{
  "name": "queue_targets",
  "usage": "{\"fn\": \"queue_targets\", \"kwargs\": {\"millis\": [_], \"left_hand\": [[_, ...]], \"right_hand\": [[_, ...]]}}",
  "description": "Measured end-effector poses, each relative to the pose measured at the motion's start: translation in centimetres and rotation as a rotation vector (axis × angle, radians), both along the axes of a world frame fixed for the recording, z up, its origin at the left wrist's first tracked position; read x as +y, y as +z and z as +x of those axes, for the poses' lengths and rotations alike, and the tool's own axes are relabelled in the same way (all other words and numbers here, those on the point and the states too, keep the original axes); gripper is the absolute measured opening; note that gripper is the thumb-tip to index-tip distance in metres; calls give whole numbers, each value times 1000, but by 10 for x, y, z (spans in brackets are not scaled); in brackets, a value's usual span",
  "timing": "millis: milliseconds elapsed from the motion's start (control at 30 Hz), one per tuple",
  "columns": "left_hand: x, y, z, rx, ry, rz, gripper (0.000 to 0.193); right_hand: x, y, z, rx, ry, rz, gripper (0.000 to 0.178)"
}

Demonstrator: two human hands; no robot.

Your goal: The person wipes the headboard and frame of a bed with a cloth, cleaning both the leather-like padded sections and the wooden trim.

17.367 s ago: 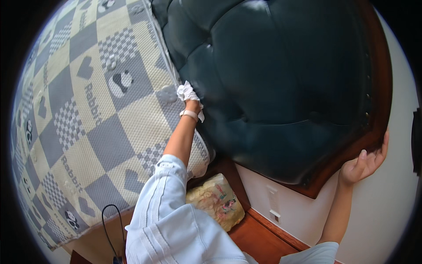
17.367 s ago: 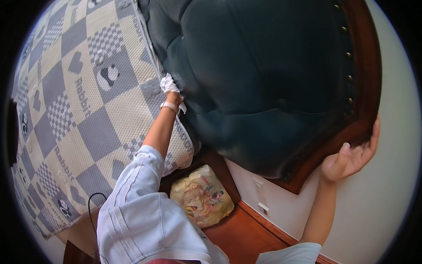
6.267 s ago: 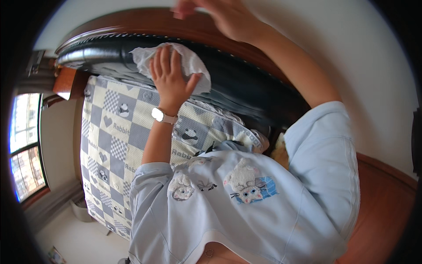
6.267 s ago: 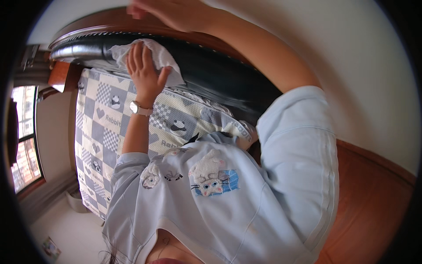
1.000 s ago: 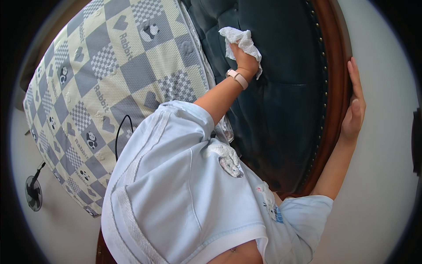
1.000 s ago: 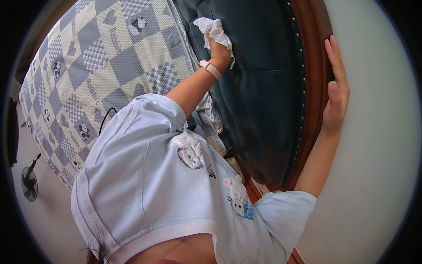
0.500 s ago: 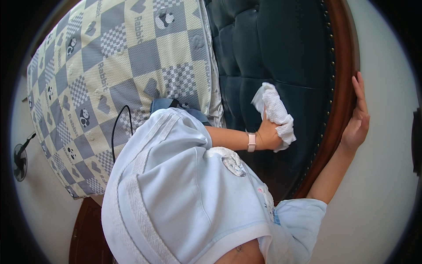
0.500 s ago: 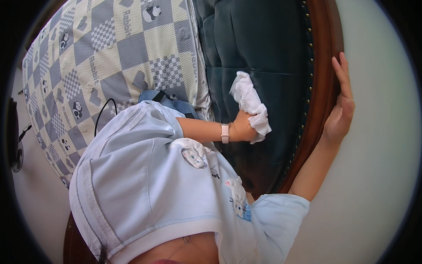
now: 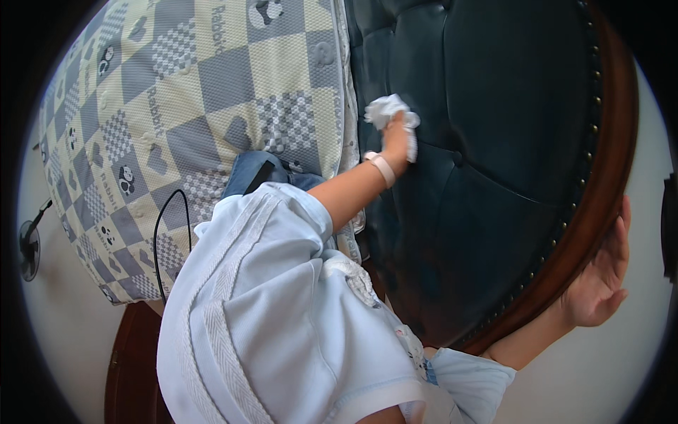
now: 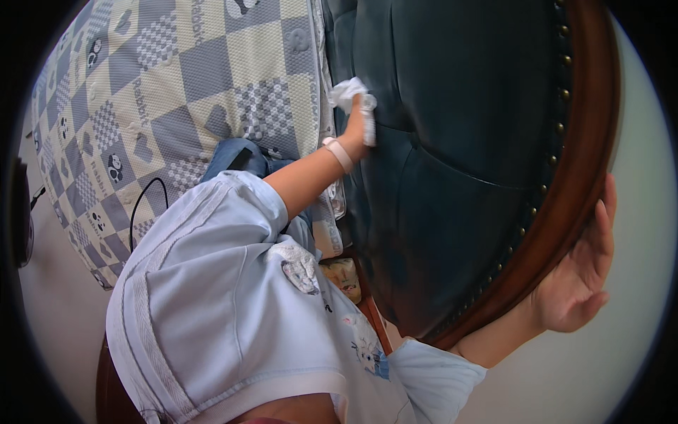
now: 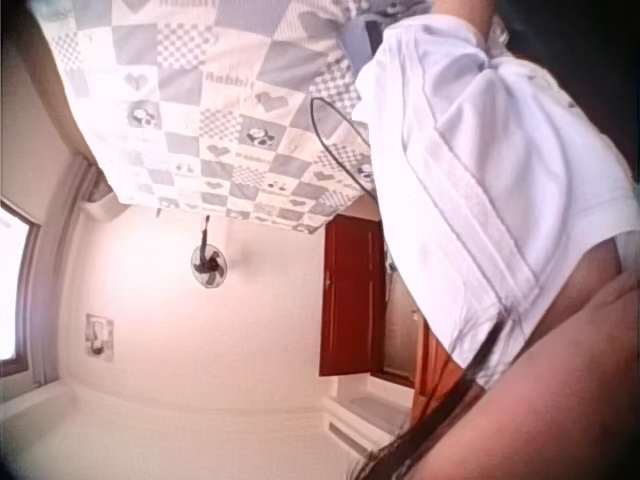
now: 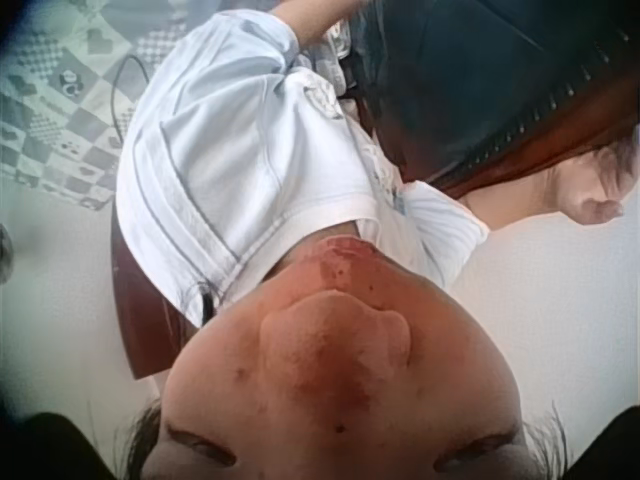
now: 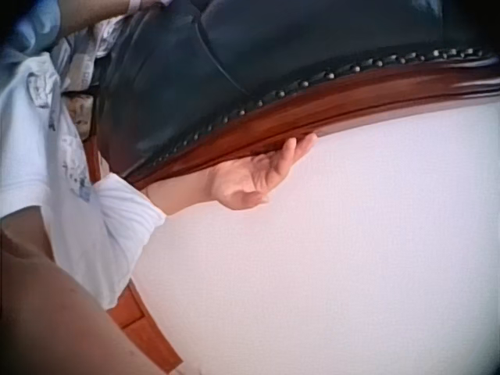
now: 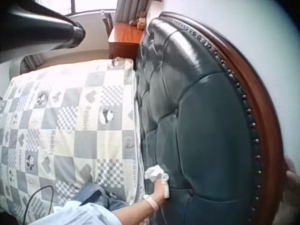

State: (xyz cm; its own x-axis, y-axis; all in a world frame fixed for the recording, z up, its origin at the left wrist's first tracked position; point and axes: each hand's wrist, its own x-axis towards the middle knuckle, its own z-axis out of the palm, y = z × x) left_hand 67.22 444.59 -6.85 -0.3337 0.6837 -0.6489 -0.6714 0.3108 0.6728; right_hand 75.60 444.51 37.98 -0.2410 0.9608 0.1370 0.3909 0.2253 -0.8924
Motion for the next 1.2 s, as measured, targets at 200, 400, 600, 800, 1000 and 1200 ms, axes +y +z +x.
{"fn": "queue_targets", "kwargs": {"millis": [200, 400, 600, 800, 1000, 1200], "left_hand": [[-47, -80, 20, -273, -170, -503, 77], [-55, 151, 2, 478, -309, 77, 62], [-59, 192, -18, 488, -380, 297, 84], [-6, 41, -9, 82, -388, 379, 80], [-12, -122, -7, -241, -225, 141, 51], [-38, -268, -6, -674, -35, 22, 36]], "right_hand": [[-5, 3, 9, -11, 31, -31, 69], [-7, 4, 14, 24, 10, -12, 71], [-7, 5, 8, 72, -40, 8, 68], [-17, 11, 3, -117, -151, 78, 54], [-10, 13, 28, 80, 63, 122, 64], [-19, 12, 21, 156, -196, 294, 46]]}}
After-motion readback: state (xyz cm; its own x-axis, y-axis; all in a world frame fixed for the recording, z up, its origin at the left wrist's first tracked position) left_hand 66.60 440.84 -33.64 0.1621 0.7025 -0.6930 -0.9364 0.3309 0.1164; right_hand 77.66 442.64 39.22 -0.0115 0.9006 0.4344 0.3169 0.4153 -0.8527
